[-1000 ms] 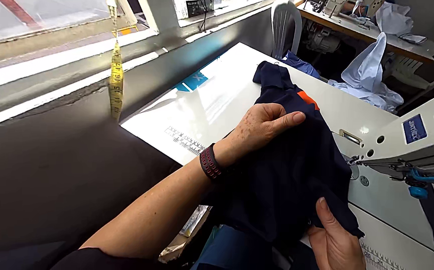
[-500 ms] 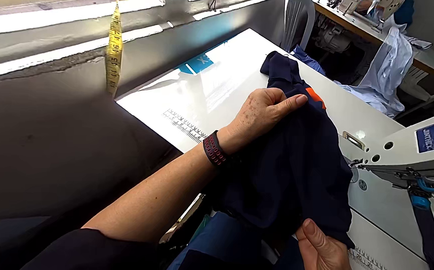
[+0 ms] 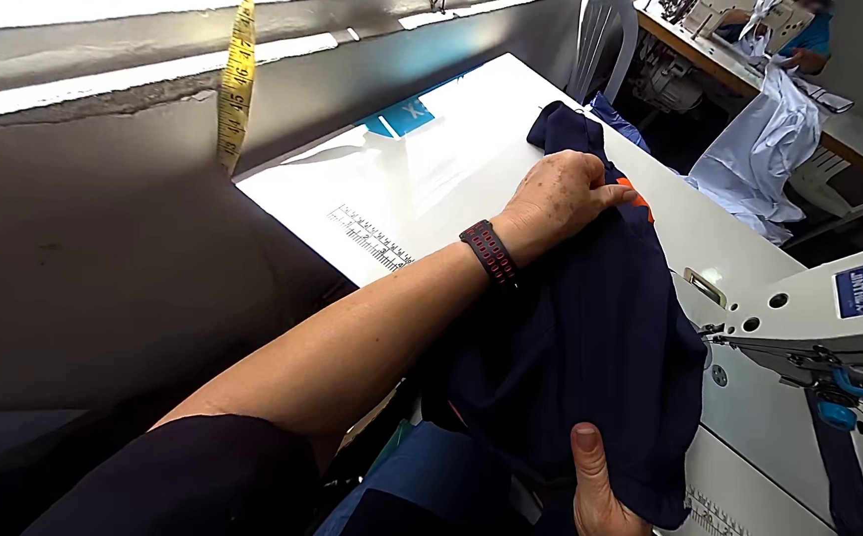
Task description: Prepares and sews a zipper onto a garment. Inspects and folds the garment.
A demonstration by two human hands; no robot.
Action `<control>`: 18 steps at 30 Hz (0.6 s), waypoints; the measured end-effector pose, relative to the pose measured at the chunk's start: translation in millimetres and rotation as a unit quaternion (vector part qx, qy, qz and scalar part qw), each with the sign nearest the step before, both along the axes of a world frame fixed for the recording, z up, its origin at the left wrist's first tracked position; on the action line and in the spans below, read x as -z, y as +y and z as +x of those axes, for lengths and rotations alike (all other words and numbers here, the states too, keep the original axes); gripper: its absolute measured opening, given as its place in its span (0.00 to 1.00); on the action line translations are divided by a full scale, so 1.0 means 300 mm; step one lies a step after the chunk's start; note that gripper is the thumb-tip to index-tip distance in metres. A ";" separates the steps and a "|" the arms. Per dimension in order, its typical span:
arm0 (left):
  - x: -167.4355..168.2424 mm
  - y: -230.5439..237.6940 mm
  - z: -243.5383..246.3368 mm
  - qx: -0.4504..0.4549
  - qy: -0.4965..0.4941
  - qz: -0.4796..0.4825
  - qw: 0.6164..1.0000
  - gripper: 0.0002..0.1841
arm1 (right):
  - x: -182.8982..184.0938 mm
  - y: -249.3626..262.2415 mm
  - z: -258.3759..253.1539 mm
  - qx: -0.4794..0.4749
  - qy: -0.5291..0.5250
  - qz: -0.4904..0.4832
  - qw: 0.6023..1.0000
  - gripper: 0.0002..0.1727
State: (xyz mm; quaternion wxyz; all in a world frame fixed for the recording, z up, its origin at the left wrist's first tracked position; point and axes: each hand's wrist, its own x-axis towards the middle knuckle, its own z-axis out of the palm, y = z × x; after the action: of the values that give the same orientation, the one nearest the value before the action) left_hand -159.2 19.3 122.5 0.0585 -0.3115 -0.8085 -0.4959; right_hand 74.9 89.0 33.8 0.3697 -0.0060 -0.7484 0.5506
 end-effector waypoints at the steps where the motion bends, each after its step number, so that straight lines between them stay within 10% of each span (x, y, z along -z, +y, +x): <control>1: 0.026 0.005 -0.013 -0.013 0.033 -0.007 0.999 0.20 | -0.001 -0.003 -0.001 0.004 0.000 -0.014 1.000 0.08; 9: 0.194 0.031 -0.038 -0.042 0.038 0.071 0.996 0.13 | 0.015 0.011 0.028 0.012 -0.066 -0.076 0.995 0.07; 18: -0.024 -0.069 0.044 0.114 -0.097 0.124 0.981 0.15 | -0.029 0.037 0.094 -0.054 -0.087 -0.282 0.954 0.12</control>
State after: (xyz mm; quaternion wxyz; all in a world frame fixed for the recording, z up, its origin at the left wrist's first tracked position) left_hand -146.1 -1.4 129.8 -0.0384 -0.3425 -0.7018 -0.6235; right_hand 103.2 100.2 42.5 0.2564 -0.1177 -0.5909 0.7558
